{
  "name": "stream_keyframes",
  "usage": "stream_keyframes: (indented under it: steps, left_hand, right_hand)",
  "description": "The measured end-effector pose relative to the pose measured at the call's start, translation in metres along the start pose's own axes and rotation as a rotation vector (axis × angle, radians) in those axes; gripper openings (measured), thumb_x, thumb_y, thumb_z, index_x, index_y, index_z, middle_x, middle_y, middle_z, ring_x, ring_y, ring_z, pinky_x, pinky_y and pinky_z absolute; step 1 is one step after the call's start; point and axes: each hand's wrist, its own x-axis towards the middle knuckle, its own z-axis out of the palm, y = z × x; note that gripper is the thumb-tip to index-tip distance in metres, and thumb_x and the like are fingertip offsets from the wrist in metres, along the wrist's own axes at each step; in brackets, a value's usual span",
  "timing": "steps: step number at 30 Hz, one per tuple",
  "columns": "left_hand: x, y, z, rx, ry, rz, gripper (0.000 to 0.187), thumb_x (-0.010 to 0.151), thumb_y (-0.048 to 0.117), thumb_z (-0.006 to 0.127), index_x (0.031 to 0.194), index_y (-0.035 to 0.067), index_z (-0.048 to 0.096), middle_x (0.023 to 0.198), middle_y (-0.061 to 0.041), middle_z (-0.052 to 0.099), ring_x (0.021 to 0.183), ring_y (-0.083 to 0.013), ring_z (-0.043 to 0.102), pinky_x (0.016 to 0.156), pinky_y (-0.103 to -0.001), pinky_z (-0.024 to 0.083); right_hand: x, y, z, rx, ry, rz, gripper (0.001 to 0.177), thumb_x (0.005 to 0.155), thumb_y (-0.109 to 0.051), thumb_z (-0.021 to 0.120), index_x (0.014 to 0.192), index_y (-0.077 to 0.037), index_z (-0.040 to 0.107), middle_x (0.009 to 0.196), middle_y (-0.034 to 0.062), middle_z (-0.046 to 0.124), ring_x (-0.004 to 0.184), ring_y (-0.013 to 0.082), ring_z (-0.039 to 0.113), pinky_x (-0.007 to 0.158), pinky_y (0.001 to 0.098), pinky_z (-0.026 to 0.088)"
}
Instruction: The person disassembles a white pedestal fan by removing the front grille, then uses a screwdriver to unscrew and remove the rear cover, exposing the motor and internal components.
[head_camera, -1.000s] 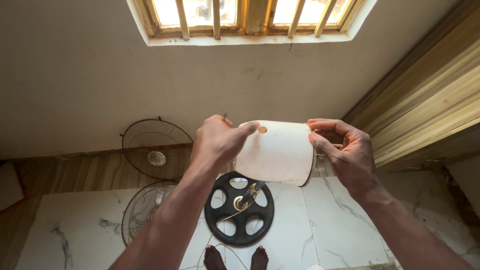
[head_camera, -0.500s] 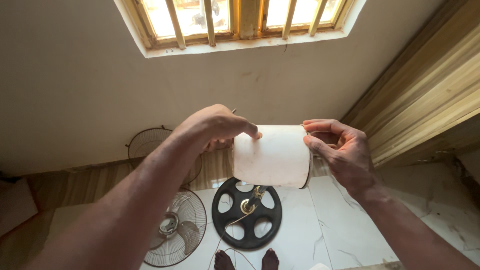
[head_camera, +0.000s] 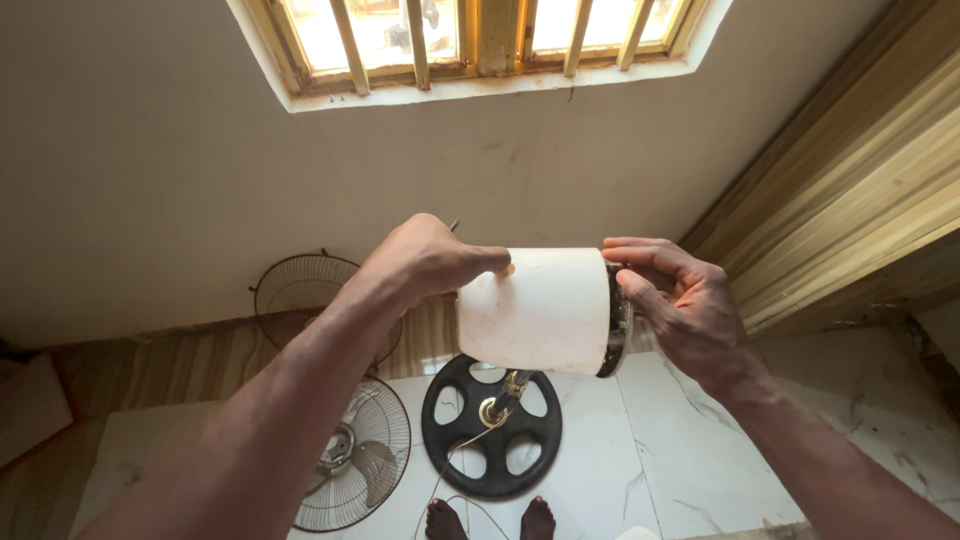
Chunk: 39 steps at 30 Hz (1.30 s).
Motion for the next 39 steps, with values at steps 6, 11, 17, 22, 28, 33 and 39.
stream_keyframes:
  steps: [6,11,17,22,28,33,39]
  left_hand:
    - [0.013,-0.036,0.009,-0.142,-0.084,-0.004,0.078,0.065,0.061,0.08,0.108,-0.003,0.081,0.088,-0.021,0.078,0.067,-0.0217,0.067,0.054,-0.034,0.049]
    - [0.005,-0.105,0.037,-0.663,-0.197,0.2,0.13,0.061,0.043,0.099,0.165,0.006,0.031,0.092,-0.018,0.055,0.071,-0.0184,0.055,0.057,-0.033,0.05]
    - [0.011,-0.103,0.054,-0.563,-0.276,0.423,0.149,0.039,0.04,0.098,0.163,0.013,0.019,0.134,-0.015,0.063,0.13,-0.0258,0.06,0.11,-0.041,0.042]
    - [0.004,-0.084,0.047,-0.404,-0.216,0.316,0.138,0.035,0.035,0.098,0.155,0.018,0.033,0.136,-0.014,0.06,0.134,-0.03,0.057,0.118,-0.044,0.036]
    - [0.003,-0.085,0.038,-0.405,-0.209,0.386,0.126,0.035,0.033,0.098,0.147,0.015,0.042,0.132,-0.015,0.066,0.13,-0.0297,0.062,0.112,-0.043,0.04]
    - [0.006,-0.086,0.037,-0.452,-0.226,0.377,0.125,0.036,0.03,0.098,0.146,0.015,0.041,0.133,-0.011,0.065,0.13,-0.0283,0.062,0.111,-0.041,0.041]
    - [0.003,-0.092,0.036,-0.494,-0.249,0.359,0.123,0.036,0.029,0.098,0.145,0.015,0.043,0.134,-0.01,0.064,0.131,-0.0273,0.062,0.109,-0.044,0.044]
  right_hand:
    - [0.004,0.002,-0.003,0.012,0.005,0.038,0.025,0.096,-0.009,0.063,0.118,-0.001,0.072,0.132,0.0076,0.068,0.115,0.0145,0.067,0.099,0.0295,0.058]
    - [0.007,0.002,-0.005,0.126,-0.034,0.138,0.03,0.096,-0.01,0.062,0.124,-0.002,0.07,0.13,0.0073,0.069,0.113,0.014,0.067,0.098,0.0287,0.057]
    - [0.01,-0.002,-0.005,0.089,-0.112,0.109,0.032,0.097,-0.011,0.063,0.127,0.0,0.069,0.137,0.0066,0.067,0.118,0.014,0.065,0.101,0.0283,0.055]
    - [0.008,-0.009,-0.006,0.039,-0.151,0.125,0.04,0.094,-0.014,0.066,0.132,-0.002,0.067,0.14,0.0055,0.066,0.121,0.0135,0.066,0.104,0.0294,0.056]
    - [0.003,-0.009,-0.008,0.221,-0.271,0.175,0.067,0.077,-0.003,0.079,0.141,-0.002,0.056,0.151,0.0031,0.052,0.114,0.0197,0.068,0.099,0.036,0.059]
    - [0.005,-0.006,-0.01,0.244,-0.271,0.124,0.064,0.081,-0.003,0.078,0.141,0.001,0.055,0.15,0.0103,0.052,0.122,0.0173,0.063,0.103,0.0334,0.055]
    - [0.003,-0.004,-0.012,0.252,-0.278,0.163,0.066,0.079,-0.006,0.079,0.14,0.001,0.055,0.149,0.012,0.052,0.119,0.0202,0.066,0.101,0.0344,0.053]
